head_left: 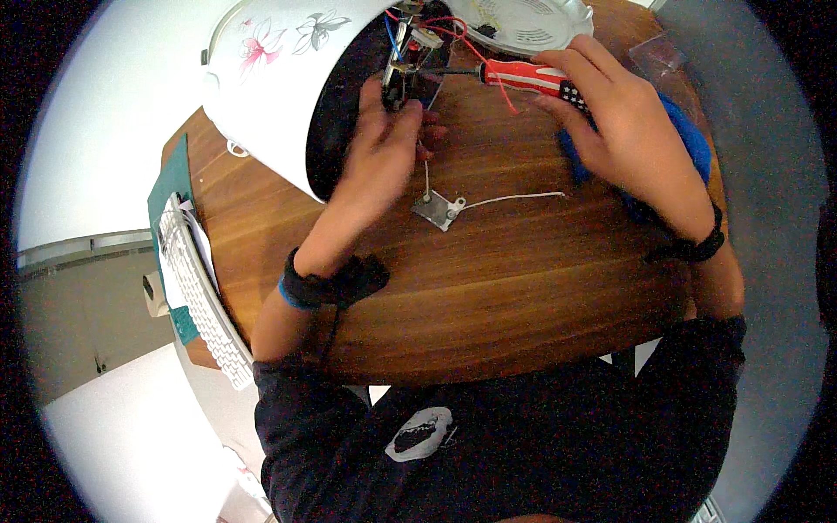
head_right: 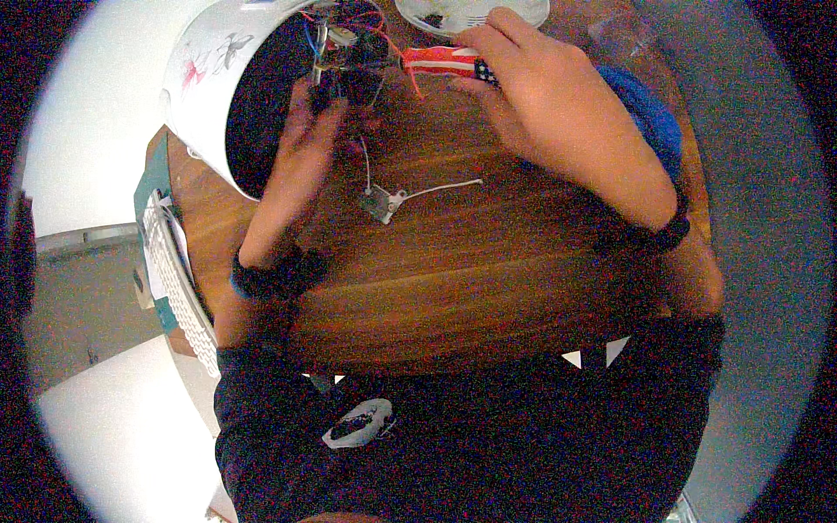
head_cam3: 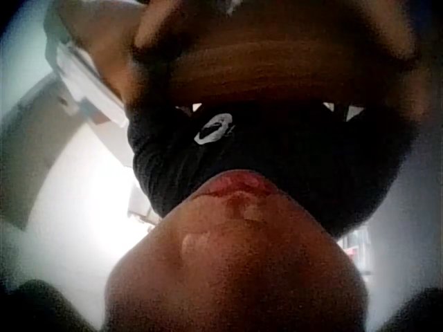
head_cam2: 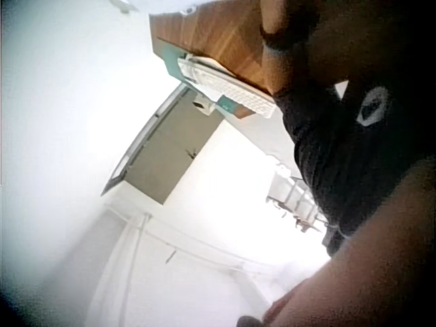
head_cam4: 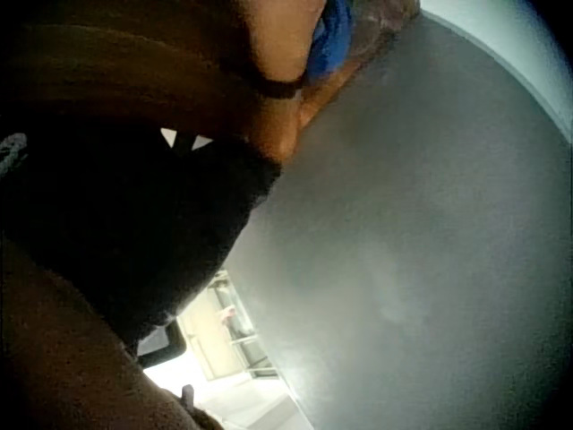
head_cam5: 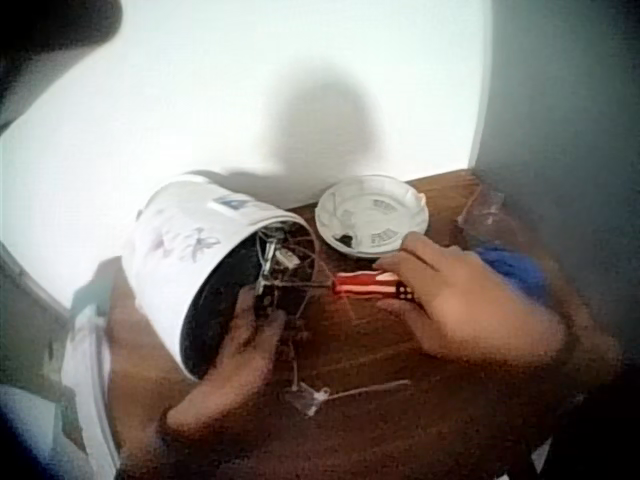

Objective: The person repairs a rice cooker by connecting internal wires to a terminal block and tightening screws with a screwdriver. They handle red, white, and yellow wires, secure connections, and reposition the cooker base during the process.

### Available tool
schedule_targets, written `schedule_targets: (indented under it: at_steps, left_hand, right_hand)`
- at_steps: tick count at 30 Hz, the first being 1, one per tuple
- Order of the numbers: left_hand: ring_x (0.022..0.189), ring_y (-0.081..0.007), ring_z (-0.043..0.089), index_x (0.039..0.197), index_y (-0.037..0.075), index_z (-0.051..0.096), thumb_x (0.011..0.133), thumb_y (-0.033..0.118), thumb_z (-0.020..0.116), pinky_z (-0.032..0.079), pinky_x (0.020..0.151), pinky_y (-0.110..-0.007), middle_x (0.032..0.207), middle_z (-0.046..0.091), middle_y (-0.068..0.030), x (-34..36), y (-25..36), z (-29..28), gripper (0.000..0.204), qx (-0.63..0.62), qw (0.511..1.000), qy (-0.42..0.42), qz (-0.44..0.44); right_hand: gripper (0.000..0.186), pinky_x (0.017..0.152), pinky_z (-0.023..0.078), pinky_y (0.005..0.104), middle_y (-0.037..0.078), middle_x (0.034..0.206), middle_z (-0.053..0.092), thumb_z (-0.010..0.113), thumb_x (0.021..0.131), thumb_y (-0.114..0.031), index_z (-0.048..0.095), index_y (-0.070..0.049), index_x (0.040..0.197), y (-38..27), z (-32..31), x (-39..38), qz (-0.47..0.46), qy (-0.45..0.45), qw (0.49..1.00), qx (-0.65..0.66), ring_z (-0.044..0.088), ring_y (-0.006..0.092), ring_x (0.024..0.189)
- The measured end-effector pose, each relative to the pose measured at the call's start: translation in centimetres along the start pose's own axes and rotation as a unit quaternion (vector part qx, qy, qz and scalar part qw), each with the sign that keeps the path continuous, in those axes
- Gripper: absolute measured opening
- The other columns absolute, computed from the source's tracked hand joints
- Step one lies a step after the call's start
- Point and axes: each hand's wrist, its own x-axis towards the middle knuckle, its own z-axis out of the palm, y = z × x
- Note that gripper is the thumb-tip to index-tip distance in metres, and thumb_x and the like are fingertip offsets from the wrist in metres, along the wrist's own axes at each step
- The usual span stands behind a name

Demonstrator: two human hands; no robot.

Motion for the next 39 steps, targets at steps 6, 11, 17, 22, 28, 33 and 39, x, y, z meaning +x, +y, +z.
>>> schedule_targets:
  at_steps: [6,11,17,22,28,33,39]
  left_hand:
    - [0.09,-0.0178,0.068,0.142,0.009,0.031,0.105,0.013,0.046,0.053,0.066,-0.031,0.11,0.062,-0.0104,-0.4,0.9,0.1,0.039,0.02,1.0,0.006,0.014]
    - [0.089,-0.0182,0.068,0.145,0.007,0.026,0.105,0.013,0.047,0.054,0.067,-0.031,0.111,0.062,-0.0111,0.0,-0.5,-0.6,0.046,0.022,0.999,-0.011,0.021]
    - [0.089,-0.0173,0.068,0.152,0.008,0.022,0.104,0.014,0.048,0.054,0.068,-0.03,0.11,0.063,-0.0108,-0.2,-0.3,-0.8,0.055,0.042,0.999,-0.008,0.017]
    - [0.086,-0.017,0.067,0.153,0.008,0.023,0.104,0.016,0.05,0.054,0.069,-0.03,0.107,0.064,-0.01,-0.2,-0.1,-1.0,0.057,0.04,0.999,-0.017,0.017]
    - [0.084,-0.0168,0.066,0.153,0.009,0.024,0.103,0.016,0.05,0.054,0.069,-0.03,0.098,0.065,-0.0093,-0.2,0.2,-1.1,0.057,0.042,0.999,-0.014,0.0]
    - [0.086,-0.0176,0.066,0.153,0.007,0.023,0.103,0.017,0.051,0.055,0.07,-0.031,0.098,0.065,-0.0101,-0.2,0.3,-1.1,0.058,0.032,0.999,-0.013,0.002]
    - [0.086,-0.0177,0.066,0.152,0.006,0.022,0.103,0.018,0.052,0.055,0.071,-0.032,0.1,0.064,-0.0101,-0.1,-0.2,-1.2,0.059,0.033,0.999,-0.024,0.002]
  right_hand:
    - [0.033,0.082,0.056,0.048,0.02,0.11,0.062,0.071,0.088,-0.015,0.056,-0.002,0.114,1.6,1.0,0.1,-0.043,0.019,0.998,0.044,0.064,0.0442,0.099]
    - [0.034,0.082,0.056,0.0467,0.018,0.11,0.064,0.072,0.087,-0.015,0.056,-0.005,0.115,1.7,1.4,0.3,-0.023,0.002,1.0,0.017,0.065,0.0428,0.099]
    - [0.034,0.079,0.055,0.0467,0.018,0.108,0.065,0.073,0.086,-0.017,0.056,-0.006,0.113,2.6,1.2,0.6,-0.048,-0.014,0.998,0.035,0.066,0.0425,0.096]
    - [0.032,0.074,0.053,0.0423,0.019,0.094,0.068,0.076,0.086,-0.017,0.058,-0.005,0.11,2.9,0.9,1.4,-0.028,-0.041,0.996,0.07,0.066,0.0411,0.09]
    - [0.027,0.069,0.05,0.0371,0.014,0.082,0.064,0.076,0.089,-0.02,0.06,-0.003,0.102,2.6,1.3,1.4,0.062,-0.079,0.979,0.178,0.064,0.0259,0.074]
    - [0.027,0.07,0.048,0.0317,0.007,0.079,0.061,0.076,0.09,-0.022,0.061,-0.001,0.099,3.6,2.0,1.5,0.084,-0.099,0.959,0.252,0.054,0.0132,0.076]
    - [0.032,0.074,0.051,0.0354,0.011,0.091,0.064,0.077,0.088,-0.023,0.059,-0.004,0.107,2.6,1.9,0.8,0.063,-0.097,0.977,0.179,0.063,0.0227,0.083]
